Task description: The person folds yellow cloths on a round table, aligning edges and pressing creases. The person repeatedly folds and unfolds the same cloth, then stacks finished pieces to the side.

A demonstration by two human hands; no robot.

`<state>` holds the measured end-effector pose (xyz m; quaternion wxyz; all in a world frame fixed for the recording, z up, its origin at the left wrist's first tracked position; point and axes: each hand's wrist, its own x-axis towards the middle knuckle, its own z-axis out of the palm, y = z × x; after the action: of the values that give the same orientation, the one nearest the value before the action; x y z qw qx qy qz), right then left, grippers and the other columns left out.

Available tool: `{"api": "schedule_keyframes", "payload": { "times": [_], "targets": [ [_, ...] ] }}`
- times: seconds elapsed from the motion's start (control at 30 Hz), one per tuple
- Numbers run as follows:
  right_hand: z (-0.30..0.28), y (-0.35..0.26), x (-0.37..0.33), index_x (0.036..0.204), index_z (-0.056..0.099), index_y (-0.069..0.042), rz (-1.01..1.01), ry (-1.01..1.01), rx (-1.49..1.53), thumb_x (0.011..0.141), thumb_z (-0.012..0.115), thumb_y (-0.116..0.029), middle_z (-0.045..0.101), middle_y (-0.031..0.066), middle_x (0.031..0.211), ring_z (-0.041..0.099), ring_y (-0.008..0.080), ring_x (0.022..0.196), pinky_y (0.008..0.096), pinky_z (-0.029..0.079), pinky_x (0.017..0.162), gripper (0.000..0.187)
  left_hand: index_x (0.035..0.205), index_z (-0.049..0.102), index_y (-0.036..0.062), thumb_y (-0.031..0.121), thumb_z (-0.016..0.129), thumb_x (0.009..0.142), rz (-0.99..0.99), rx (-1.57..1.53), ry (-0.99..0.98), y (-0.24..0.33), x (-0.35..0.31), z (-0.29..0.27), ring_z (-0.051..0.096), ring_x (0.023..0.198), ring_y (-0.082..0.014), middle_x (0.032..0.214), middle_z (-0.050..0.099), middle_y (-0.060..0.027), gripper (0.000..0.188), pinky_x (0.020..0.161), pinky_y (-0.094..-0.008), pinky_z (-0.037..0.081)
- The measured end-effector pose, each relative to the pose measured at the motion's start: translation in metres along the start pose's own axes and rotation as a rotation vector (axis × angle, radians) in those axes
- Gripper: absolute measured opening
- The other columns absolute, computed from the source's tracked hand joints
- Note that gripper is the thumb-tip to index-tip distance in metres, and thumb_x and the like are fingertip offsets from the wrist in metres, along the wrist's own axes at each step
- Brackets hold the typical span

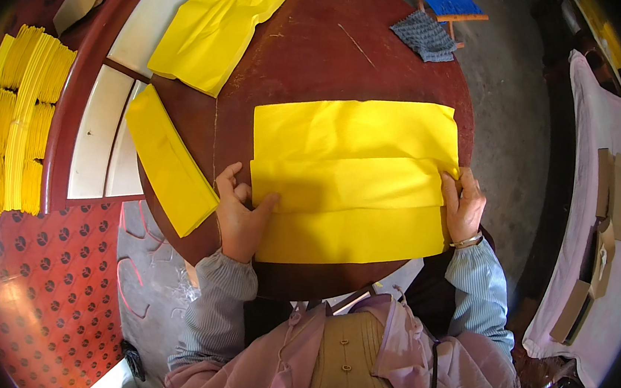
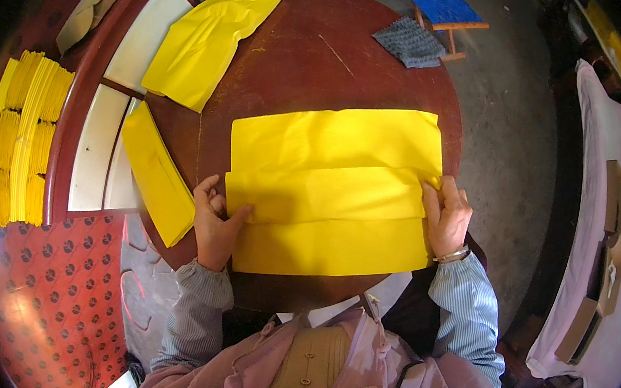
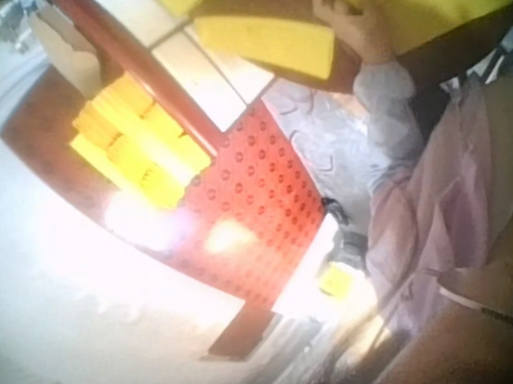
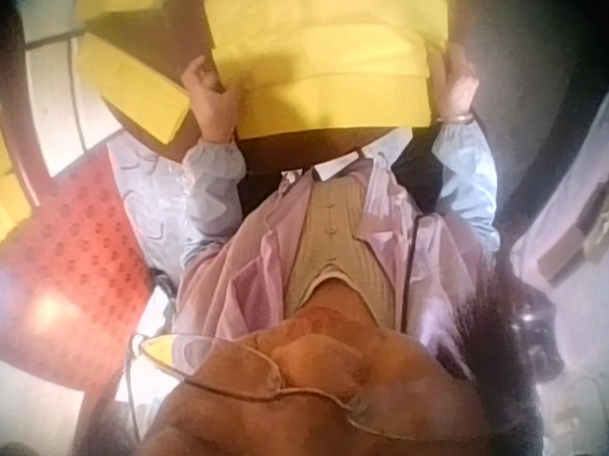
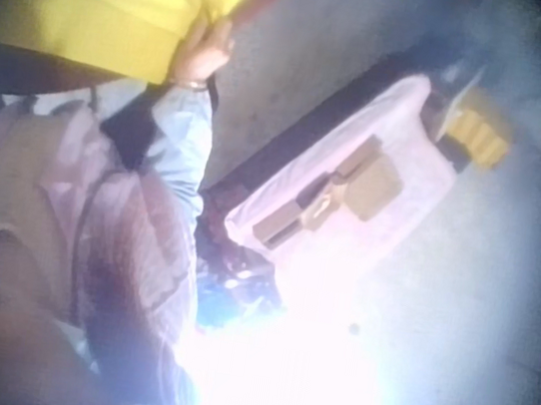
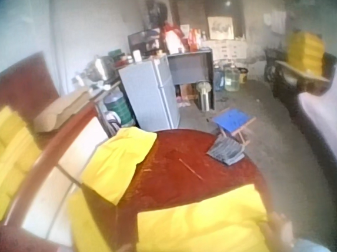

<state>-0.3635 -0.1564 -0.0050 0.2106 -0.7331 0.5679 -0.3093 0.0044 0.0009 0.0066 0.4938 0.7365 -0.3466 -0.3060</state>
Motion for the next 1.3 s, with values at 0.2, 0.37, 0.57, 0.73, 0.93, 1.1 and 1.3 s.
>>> {"api": "schedule_keyframes", "payload": {
  "times": [0.2,0.37,0.57,0.73,0.93,1.1,1.3],
  "targets": [
    [-0.001,-0.001,0.000,0.096,0.066,-0.005,-0.073,-0.016,-0.013,0.102,0.072,-0.022,0.066,0.0166,0.080,0.057,0.0253,0.066,0.0399,0.049,0.062,0.018,0.149,0.045,-0.0014,0.006,0.083,0.086,-0.029,0.356,0.052,0.029,-0.004,0.008,0.057,0.081,-0.0205,0.091,0.059,-0.0088,0.075,0.082,-0.0332,0.053],
    [0.000,-0.001,0.001,0.094,0.063,-0.005,-0.179,0.026,-0.007,0.100,0.073,-0.018,0.061,0.0145,0.075,0.054,0.0235,0.064,0.0383,0.046,0.059,0.017,0.151,0.049,0.0069,0.011,0.081,0.087,0.073,0.701,0.039,0.048,-0.010,0.017,0.057,0.125,-0.0376,0.125,0.062,-0.0179,0.072,0.117,-0.0490,0.045],
    [0.002,-0.001,0.001,0.100,0.064,-0.005,-0.151,0.005,-0.043,0.099,0.071,-0.018,0.070,0.0194,0.089,0.066,0.0328,0.079,0.0442,0.057,0.073,0.016,0.144,0.061,0.0089,0.003,0.066,0.092,0.988,1.151,0.028,0.042,0.002,0.019,0.054,0.138,-0.0406,0.138,0.061,-0.0208,0.052,0.125,-0.0458,0.038],
    [0.006,0.009,0.001,0.103,0.064,-0.006,-0.157,0.020,-0.018,0.100,0.071,-0.020,0.072,0.0214,0.091,0.069,0.0347,0.083,0.0443,0.058,0.075,0.016,0.150,0.056,0.0058,0.008,0.056,0.103,0.576,0.746,-0.516,0.036,0.012,0.018,0.044,0.152,-0.0371,0.159,0.051,-0.0215,0.047,0.127,-0.0498,0.033],
    [0.009,0.010,0.005,0.107,0.063,-0.006,-0.131,0.017,0.056,0.101,0.074,-0.022,0.070,0.0195,0.088,0.064,0.0292,0.070,0.0398,0.053,0.067,0.020,0.163,0.040,0.0105,0.044,0.055,0.110,0.450,0.862,-0.166,0.022,-0.016,0.069,0.031,0.160,-0.0326,0.170,0.039,-0.0153,0.065,0.131,-0.0545,0.020],
    [-0.021,-0.024,0.002,0.130,0.064,-0.013,-0.253,0.080,-0.317,0.099,0.070,-0.026,0.071,0.0107,0.127,0.062,0.0309,0.125,0.0533,0.040,0.114,0.034,0.168,0.033,0.0148,0.057,0.046,0.110,0.452,1.034,-0.084,0.015,-0.026,0.082,0.020,0.165,-0.0263,0.177,0.027,-0.0107,0.073,0.133,-0.0541,0.012],
    [0.063,-0.104,-0.037,0.156,0.052,-0.016,-0.658,-0.092,-0.347,0.104,0.061,-0.032,0.049,0.0068,0.164,0.041,0.0247,0.155,0.0528,0.021,0.129,0.055,0.169,0.032,0.0142,0.054,0.044,0.110,0.540,1.154,-0.005,0.015,-0.028,0.086,0.017,0.165,-0.0231,0.178,0.027,-0.0064,0.071,0.134,-0.0514,0.007]
  ]
}}
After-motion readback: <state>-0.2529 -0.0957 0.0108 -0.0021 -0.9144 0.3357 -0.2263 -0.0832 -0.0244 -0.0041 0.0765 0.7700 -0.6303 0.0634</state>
